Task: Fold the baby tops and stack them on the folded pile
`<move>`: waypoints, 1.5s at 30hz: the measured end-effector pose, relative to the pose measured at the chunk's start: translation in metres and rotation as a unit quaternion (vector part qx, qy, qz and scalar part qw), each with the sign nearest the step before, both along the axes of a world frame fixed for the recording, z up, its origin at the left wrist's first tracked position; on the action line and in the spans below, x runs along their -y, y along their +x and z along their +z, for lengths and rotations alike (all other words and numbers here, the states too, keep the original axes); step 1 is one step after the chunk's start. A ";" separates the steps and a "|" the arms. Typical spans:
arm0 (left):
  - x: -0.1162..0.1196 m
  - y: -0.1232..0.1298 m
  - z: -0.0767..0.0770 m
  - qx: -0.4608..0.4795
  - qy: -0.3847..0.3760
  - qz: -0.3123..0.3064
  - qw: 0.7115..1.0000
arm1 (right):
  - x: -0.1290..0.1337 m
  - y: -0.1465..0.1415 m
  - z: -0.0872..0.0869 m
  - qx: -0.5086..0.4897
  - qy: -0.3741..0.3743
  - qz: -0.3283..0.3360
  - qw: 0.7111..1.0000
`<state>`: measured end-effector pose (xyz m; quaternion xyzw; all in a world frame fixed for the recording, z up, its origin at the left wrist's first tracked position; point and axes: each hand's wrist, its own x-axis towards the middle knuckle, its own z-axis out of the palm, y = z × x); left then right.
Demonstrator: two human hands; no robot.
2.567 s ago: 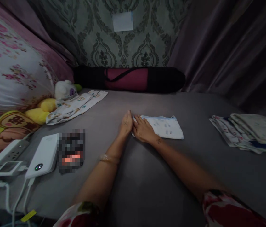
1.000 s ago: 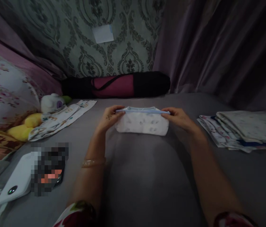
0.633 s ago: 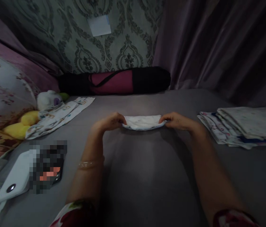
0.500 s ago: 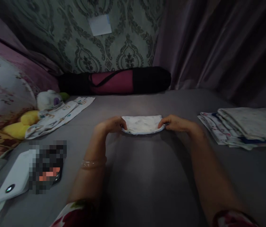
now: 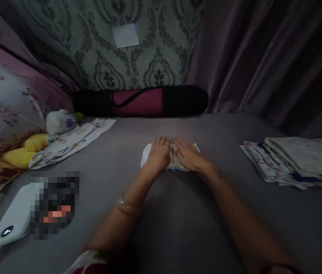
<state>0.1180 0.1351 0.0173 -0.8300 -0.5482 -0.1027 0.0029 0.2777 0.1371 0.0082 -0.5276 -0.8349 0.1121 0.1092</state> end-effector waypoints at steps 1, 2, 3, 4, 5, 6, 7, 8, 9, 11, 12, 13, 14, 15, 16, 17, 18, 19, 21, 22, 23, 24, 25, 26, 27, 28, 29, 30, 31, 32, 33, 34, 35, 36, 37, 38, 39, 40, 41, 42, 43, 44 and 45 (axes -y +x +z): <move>0.003 0.005 -0.004 -0.016 -0.012 0.003 1.000 | 0.002 -0.007 -0.005 0.019 0.007 0.007 1.000; 0.006 0.009 -0.007 -0.029 -0.025 0.008 0.999 | 0.003 -0.013 -0.011 0.034 0.015 0.011 0.999; 0.008 0.010 -0.011 -0.038 -0.036 0.013 0.999 | 0.004 -0.017 -0.015 0.044 0.025 0.011 0.999; 0.009 0.010 -0.015 -0.045 -0.042 0.019 0.998 | 0.005 -0.020 -0.019 0.051 0.036 0.009 0.998; 0.009 0.009 -0.019 -0.049 -0.043 0.022 0.998 | 0.005 -0.021 -0.024 0.055 0.046 0.006 0.997; 0.009 0.007 -0.024 -0.050 -0.037 0.022 0.998 | 0.005 -0.022 -0.027 0.057 0.056 0.003 0.997; 0.007 0.005 -0.029 -0.048 -0.028 0.023 0.998 | 0.004 -0.023 -0.031 0.058 0.064 0.000 0.996; 0.006 0.003 -0.035 -0.042 -0.020 0.024 0.999 | 0.003 -0.023 -0.035 0.058 0.067 -0.003 0.996; 0.004 0.000 -0.041 -0.036 -0.015 0.027 0.999 | 0.003 -0.022 -0.039 0.058 0.066 -0.006 0.996; 0.002 -0.003 -0.051 -0.024 -0.016 0.032 0.999 | 0.001 -0.022 -0.045 0.054 0.060 -0.011 0.997; 0.001 -0.004 -0.055 -0.022 -0.020 0.036 0.999 | 0.000 -0.021 -0.047 0.052 0.056 -0.012 0.997; 0.001 -0.004 -0.057 -0.022 -0.024 0.038 0.999 | 0.000 -0.021 -0.049 0.050 0.053 -0.012 0.997; 0.000 -0.005 -0.058 -0.024 -0.029 0.039 0.999 | 0.000 -0.021 -0.049 0.049 0.050 -0.011 0.997; 0.000 -0.005 -0.058 -0.025 -0.032 0.040 0.998 | 0.000 -0.020 -0.050 0.047 0.048 -0.011 0.998; 0.000 -0.005 -0.058 -0.025 -0.038 0.041 0.998 | 0.000 -0.019 -0.049 0.046 0.044 -0.010 0.998; -0.001 -0.005 -0.056 -0.024 -0.047 0.041 0.998 | 0.000 -0.019 -0.048 0.045 0.039 -0.008 0.998; -0.001 -0.005 -0.054 -0.021 -0.058 0.039 0.997 | 0.000 -0.018 -0.046 0.045 0.033 -0.006 0.998; -0.002 -0.006 -0.052 -0.016 -0.071 0.035 0.997 | 0.000 -0.018 -0.044 0.044 0.027 -0.004 0.999; -0.005 -0.006 -0.048 -0.001 -0.082 0.030 0.996 | 0.000 -0.019 -0.040 0.037 0.022 -0.005 0.999; -0.006 -0.007 -0.046 0.008 -0.075 0.036 0.997 | -0.001 -0.020 -0.037 0.031 0.028 -0.009 0.999; -0.007 -0.007 -0.046 0.017 -0.058 0.047 0.997 | -0.001 -0.023 -0.036 0.024 0.040 -0.013 0.999; -0.008 -0.007 -0.046 0.024 -0.038 0.064 0.997 | -0.001 -0.026 -0.035 0.018 0.054 -0.017 0.998; -0.009 -0.008 -0.047 0.029 -0.019 0.083 0.996 | -0.001 -0.029 -0.036 0.014 0.065 -0.018 0.998; -0.009 -0.009 -0.048 0.031 -0.007 0.098 0.995 | -0.001 -0.033 -0.037 0.014 0.071 -0.017 0.997; -0.010 -0.010 -0.050 0.031 -0.003 0.107 0.994 | -0.002 -0.036 -0.039 0.016 0.072 -0.014 0.997; -0.010 -0.011 -0.052 0.030 -0.003 0.110 0.994 | -0.002 -0.038 -0.041 0.020 0.069 -0.011 0.997; -0.010 -0.012 -0.053 0.029 -0.004 0.109 0.994 | -0.002 -0.040 -0.044 0.022 0.066 -0.009 0.998; -0.011 -0.013 -0.055 0.030 -0.004 0.106 0.994 | -0.002 -0.041 -0.045 0.023 0.064 -0.008 0.998; -0.011 -0.013 -0.056 0.031 -0.003 0.104 0.994 | -0.002 -0.042 -0.046 0.022 0.064 -0.009 0.998; -0.011 -0.014 -0.056 0.032 0.000 0.104 0.994 | -0.003 -0.041 -0.046 0.019 0.061 -0.008 0.998; -0.011 -0.013 -0.055 0.032 0.003 0.104 0.994 | -0.003 -0.040 -0.044 0.016 0.054 -0.004 0.998; -0.011 -0.012 -0.053 0.033 0.007 0.102 0.994 | -0.003 -0.038 -0.041 0.014 0.045 0.000 0.999; -0.010 -0.010 -0.051 0.033 0.015 0.097 0.995 | -0.003 -0.035 -0.038 0.013 0.037 0.002 0.999; -0.008 -0.007 -0.049 0.034 0.026 0.087 0.995 | -0.003 -0.032 -0.035 0.014 0.036 0.000 0.999; -0.007 -0.005 -0.047 0.036 0.038 0.076 0.996 | -0.002 -0.029 -0.033 0.018 0.043 -0.005 0.999; -0.005 -0.002 -0.046 0.037 0.047 0.064 0.996 | -0.001 -0.026 -0.032 0.023 0.057 -0.015 0.998; -0.003 0.000 -0.046 0.037 0.051 0.054 0.997 | 0.000 -0.023 -0.032 0.029 0.071 -0.029 0.997; -0.002 0.002 -0.047 0.035 0.047 0.047 0.997 | 0.001 -0.021 -0.033 0.035 0.079 -0.042 0.995; -0.002 0.003 -0.049 0.030 0.035 0.042 0.998 | 0.002 -0.019 -0.035 0.040 0.078 -0.051 0.995; -0.002 0.003 -0.051 0.023 0.018 0.039 0.999 | 0.003 -0.018 -0.038 0.044 0.069 -0.057 0.995; -0.003 0.003 -0.054 0.016 0.001 0.039 0.999 | 0.004 -0.017 -0.041 0.047 0.059 -0.061 0.995; -0.004 0.002 -0.057 0.009 -0.014 0.039 0.999 | 0.004 -0.016 -0.043 0.049 0.051 -0.063 0.996; -0.005 0.002 -0.060 0.004 -0.024 0.041 0.999 | 0.005 -0.016 -0.045 0.049 0.046 -0.064 0.996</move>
